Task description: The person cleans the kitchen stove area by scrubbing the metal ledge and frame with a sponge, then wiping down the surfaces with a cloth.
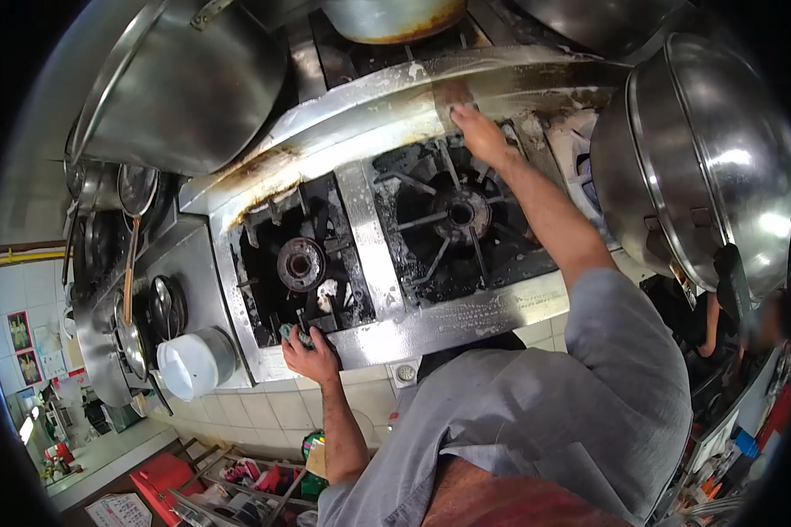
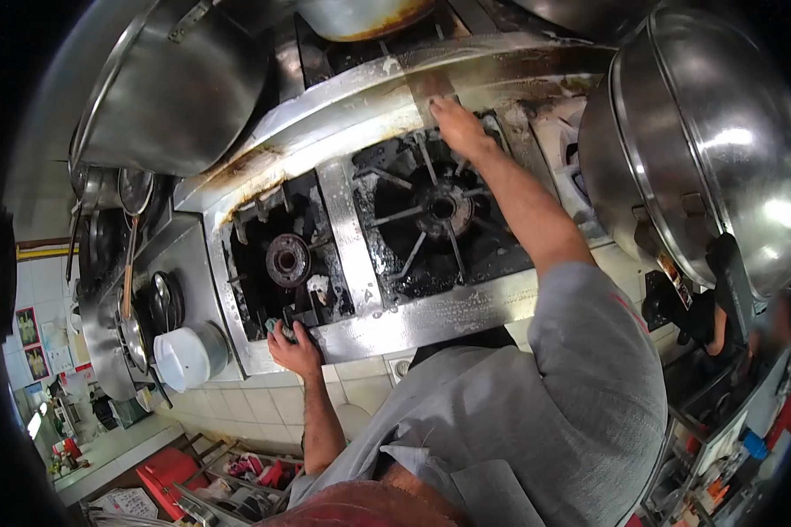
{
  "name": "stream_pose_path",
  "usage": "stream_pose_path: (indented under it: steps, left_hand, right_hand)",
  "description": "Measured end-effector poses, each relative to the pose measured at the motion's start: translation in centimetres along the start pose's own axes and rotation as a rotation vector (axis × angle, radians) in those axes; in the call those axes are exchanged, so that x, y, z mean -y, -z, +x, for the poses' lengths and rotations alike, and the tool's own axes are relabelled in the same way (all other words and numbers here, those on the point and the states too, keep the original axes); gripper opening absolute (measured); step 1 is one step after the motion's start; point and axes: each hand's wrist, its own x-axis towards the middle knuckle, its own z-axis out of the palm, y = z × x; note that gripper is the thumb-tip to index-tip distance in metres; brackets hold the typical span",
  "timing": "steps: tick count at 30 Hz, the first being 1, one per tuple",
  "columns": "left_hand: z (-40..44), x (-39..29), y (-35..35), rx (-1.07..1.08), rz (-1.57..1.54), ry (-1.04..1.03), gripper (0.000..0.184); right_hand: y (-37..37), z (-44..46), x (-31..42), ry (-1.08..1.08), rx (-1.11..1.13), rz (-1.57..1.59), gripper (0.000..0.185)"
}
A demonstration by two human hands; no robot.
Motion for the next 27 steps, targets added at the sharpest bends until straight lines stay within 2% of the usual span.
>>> stream_pose_path:
  steps: [2,4,6,7,8,10,12,14,16,17,19,20,22,23,25,26,27]
  left_hand:
    - [0.0,-0.3,0.1,0.003,0.014,-0.001,0.039]
    - [0.1,-0.3,0.3,0.003,0.0,0.003,0.039]
    - [0.4,-0.4,-0.1,-0.02,-0.008,-0.006,0.039]
    - [0.3,-0.6,0.0,-0.009,-0.008,0.004,0.039]
    - [0.1,-0.4,0.3,0.009,-0.001,0.01,0.039]
    - [0.0,-0.2,0.3,0.04,-0.003,0.019,0.039]
    - [0.0,0.0,0.0,0.016,0.01,0.007,0.039]
    - [0.2,-0.1,-0.4,0.005,-0.006,0.001,0.04]
    - [0.1,0.1,0.2,0.021,-0.02,0.0,0.04]
    - [0.3,-0.1,0.3,0.015,-0.024,0.016,0.04]
    - [0.1,-0.1,0.3,0.022,-0.036,0.034,0.04]
    - [0.2,0.2,0.1,0.01,-0.02,0.02,0.04]
    - [-0.2,-0.3,-0.1,0.002,-0.002,0.008,0.04]
    - [-0.2,-0.4,0.0,0.003,-0.002,0.007,0.04]
    - [0.1,-0.1,0.2,0.007,-0.013,0.002,0.039]
    - [0.3,-0.1,0.3,0.001,-0.009,0.003,0.039]
    - [0.3,-0.1,0.3,0.001,-0.01,0.003,0.039]
  right_hand:
    - [2.7,2.4,1.4,-0.173,0.293,0.065,0.043]
    - [2.3,0.9,1.4,-0.157,0.267,0.057,0.041]
    - [0.8,-1.5,1.3,0.073,-0.048,0.057,0.029]
    - [-0.7,-1.5,0.8,0.076,-0.141,0.07,0.03]
    - [-0.2,-0.9,1.3,0.071,-0.13,0.075,0.03]
    - [0.8,1.9,2.3,-0.093,0.162,0.036,0.037]
    - [0.4,2.0,1.2,-0.156,0.182,0.079,0.033]
    - [1.7,-0.5,-2.1,-0.018,0.096,0.075,0.026]
    - [2.5,-1.5,-10.9,-0.129,0.074,-0.016,0.024]
    - [3.6,-1.2,-10.4,-0.12,0.076,-0.02,0.024]
    - [6.5,-1.7,-9.5,-0.449,0.26,-0.2,0.025]
    - [3.2,-1.5,-9.5,-0.282,0.089,-0.12,0.026]
    - [1.1,-0.5,-3.8,-0.156,0.065,0.018,0.027]
    - [0.5,-0.7,-4.5,-0.157,0.07,0.023,0.027]
    - [-0.1,-0.7,-6.8,0.04,-0.056,0.066,0.025]
    - [1.3,-0.9,-9.3,0.06,-0.02,-0.032,0.025]
    - [2.3,-1.1,-10.4,-0.09,-0.033,0.003,0.025]
